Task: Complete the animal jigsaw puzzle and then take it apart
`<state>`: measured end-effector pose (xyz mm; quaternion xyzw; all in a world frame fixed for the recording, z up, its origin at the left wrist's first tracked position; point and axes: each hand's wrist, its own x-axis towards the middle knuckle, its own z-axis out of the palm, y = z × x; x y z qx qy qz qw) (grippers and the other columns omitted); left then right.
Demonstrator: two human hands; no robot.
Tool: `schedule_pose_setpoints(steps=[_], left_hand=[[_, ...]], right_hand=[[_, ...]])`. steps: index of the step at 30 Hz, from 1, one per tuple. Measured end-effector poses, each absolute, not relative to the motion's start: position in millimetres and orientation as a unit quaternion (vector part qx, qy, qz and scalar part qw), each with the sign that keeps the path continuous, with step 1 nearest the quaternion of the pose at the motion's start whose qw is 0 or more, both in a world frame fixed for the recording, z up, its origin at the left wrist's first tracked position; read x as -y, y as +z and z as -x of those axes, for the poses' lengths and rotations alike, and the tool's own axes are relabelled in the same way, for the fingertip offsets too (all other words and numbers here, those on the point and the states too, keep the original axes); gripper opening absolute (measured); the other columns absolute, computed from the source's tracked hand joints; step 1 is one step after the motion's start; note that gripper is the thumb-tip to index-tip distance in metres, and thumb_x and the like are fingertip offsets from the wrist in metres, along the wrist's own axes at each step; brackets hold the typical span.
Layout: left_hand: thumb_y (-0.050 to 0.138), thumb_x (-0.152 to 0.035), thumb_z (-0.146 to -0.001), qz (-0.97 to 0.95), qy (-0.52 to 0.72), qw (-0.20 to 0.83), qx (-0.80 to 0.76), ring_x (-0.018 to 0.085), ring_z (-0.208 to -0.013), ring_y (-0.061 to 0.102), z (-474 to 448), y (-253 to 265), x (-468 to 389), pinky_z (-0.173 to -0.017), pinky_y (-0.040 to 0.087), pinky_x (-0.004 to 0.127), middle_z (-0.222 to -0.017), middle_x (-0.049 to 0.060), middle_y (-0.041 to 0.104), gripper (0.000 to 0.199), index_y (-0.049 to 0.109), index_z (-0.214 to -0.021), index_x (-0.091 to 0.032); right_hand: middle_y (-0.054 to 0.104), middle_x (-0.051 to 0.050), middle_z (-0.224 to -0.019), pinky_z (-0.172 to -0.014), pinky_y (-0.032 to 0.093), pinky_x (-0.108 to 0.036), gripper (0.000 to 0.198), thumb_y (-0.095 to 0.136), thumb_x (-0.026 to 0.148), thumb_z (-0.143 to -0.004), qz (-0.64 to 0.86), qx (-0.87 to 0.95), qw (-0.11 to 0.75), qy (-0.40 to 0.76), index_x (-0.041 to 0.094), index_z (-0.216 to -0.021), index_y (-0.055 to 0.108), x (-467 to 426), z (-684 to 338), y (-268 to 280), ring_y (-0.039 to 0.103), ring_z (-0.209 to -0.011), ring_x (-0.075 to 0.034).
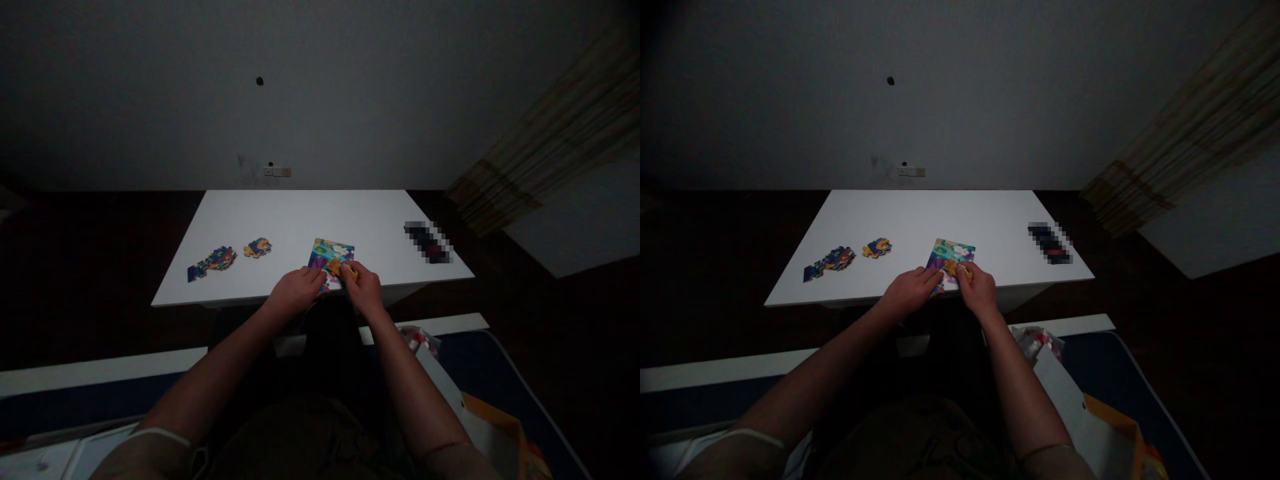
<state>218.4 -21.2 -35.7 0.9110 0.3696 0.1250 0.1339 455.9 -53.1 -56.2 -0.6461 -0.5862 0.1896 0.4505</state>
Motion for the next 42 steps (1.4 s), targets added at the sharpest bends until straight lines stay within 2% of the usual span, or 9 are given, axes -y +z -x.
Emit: schedule_pose_setpoints(steps=[8, 15, 19, 24, 27, 32, 35, 38, 42], left_hand=[[0.068, -0.049, -0.119, -0.821, 0.255, 0.238, -0.452, 0.039, -0.118, 0.084, -218.7, -36.5, -4.6, -0.108, 0.064, 0.049, -0.125, 0.018, 0.09, 0.037, 0.085, -0.136, -0.021], [0.015, -0.052, -0.129, -0.631, 0.427, 0.405, -0.506, 0.03, -0.108, 0.089, -232.0, -28.7, -7.4, -0.096, 0.073, 0.047, -0.125, 0.017, 0.09, 0.071, 0.073, -0.148, -0.017], [0.015, -0.071, -0.126, -0.451, 0.479, 0.626, -0.418, 0.031, -0.136, 0.084, -243.6, -24.2, 0.2, -0.106, 0.073, 0.051, -0.151, 0.018, 0.083, 0.075, 0.065, -0.157, -0.025], [0.029, -0.094, -0.114, -0.378, 0.525, 0.661, -0.38, 0.039, -0.137, 0.082, -239.2, -21.2, 6.3, -0.113, 0.07, 0.057, -0.148, 0.026, 0.081, 0.089, 0.068, -0.142, -0.02], [0.037, -0.092, -0.114, -0.329, 0.542, 0.687, -0.355, 0.039, -0.143, 0.079, -234.5, -19.8, 7.6, -0.115, 0.07, 0.055, -0.147, 0.025, 0.081, 0.079, 0.069, -0.127, -0.021], [0.041, -0.087, -0.117, -0.362, 0.574, 0.652, -0.339, 0.035, -0.144, 0.078, -237.6, -24.7, 8.8, -0.121, 0.066, 0.049, -0.141, 0.023, 0.082, 0.067, 0.064, -0.121, -0.023], [0.067, -0.075, -0.11, -0.411, 0.586, 0.601, -0.356, 0.032, -0.131, 0.081, -239.1, -32.2, 9.6, -0.12, 0.064, 0.046, -0.129, 0.017, 0.083, 0.052, 0.062, -0.124, -0.025], [0.093, -0.053, -0.095, -0.438, 0.585, 0.572, -0.372, 0.03, -0.121, 0.08, -239.3, -37.6, 9.3, -0.114, 0.064, 0.043, -0.123, 0.012, 0.081, 0.051, 0.064, -0.127, -0.026], [0.084, -0.032, -0.1, -0.463, 0.585, 0.534, -0.397, 0.028, -0.124, 0.08, -245.1, -40.6, 4.2, -0.119, 0.062, 0.044, -0.131, 0.011, 0.08, 0.035, 0.064, -0.128, -0.027]], right_hand=[[0.093, -0.014, -0.119, -0.099, 0.069, -0.053, 0.046, 0.065, 0.067, -0.106, 0.649, 0.544, 0.494, 0.198, 0.029, -0.118, 0.086, 43.9, -455.8, -52.6, 0.086, -0.11, -0.038], [0.093, -0.009, -0.117, -0.098, 0.072, -0.055, 0.041, 0.065, 0.068, -0.106, 0.616, 0.549, 0.523, 0.214, 0.034, -0.112, 0.087, 33.0, -422.5, -37.1, 0.086, -0.106, -0.037], [0.093, -0.006, -0.112, -0.092, 0.072, -0.053, 0.034, 0.069, 0.066, -0.105, 0.594, 0.58, 0.509, 0.228, 0.037, -0.108, 0.088, 25.6, -386.7, -32.3, 0.086, -0.099, -0.035], [0.09, -0.01, -0.113, -0.108, 0.062, -0.055, 0.034, 0.065, 0.058, -0.109, 0.585, 0.619, 0.492, 0.181, 0.031, -0.104, 0.085, 16.1, -361.2, -29.8, 0.077, -0.111, -0.035], [0.083, -0.012, -0.114, -0.119, 0.053, -0.058, 0.032, 0.062, 0.051, -0.11, 0.587, 0.637, 0.478, 0.148, 0.027, -0.102, 0.081, 10.0, -353.0, -32.9, 0.07, -0.119, -0.035], [0.069, -0.023, -0.147, -0.127, 0.045, -0.064, 0.036, 0.053, 0.042, -0.117, 0.602, 0.645, 0.456, 0.115, 0.022, -0.135, 0.078, 5.9, -345.3, -40.8, 0.058, -0.143, -0.04], [0.067, -0.025, -0.156, -0.128, 0.044, -0.064, 0.04, 0.051, 0.04, -0.118, 0.597, 0.653, 0.449, 0.119, 0.023, -0.146, 0.074, 4.8, -345.8, -43.5, 0.057, -0.145, -0.042], [0.072, -0.024, -0.152, -0.128, 0.047, -0.062, 0.039, 0.049, 0.039, -0.118, 0.595, 0.642, 0.465, 0.138, 0.023, -0.143, 0.075, -1.3, -347.1, -47.0, 0.061, -0.144, -0.041], [0.082, -0.017, -0.127, -0.105, 0.064, -0.049, 0.058, 0.02, 0.043, -0.126, 0.591, 0.606, 0.498, 0.189, 0.025, -0.137, 0.074, -12.9, -349.5, -51.0, 0.078, -0.116, -0.031]])
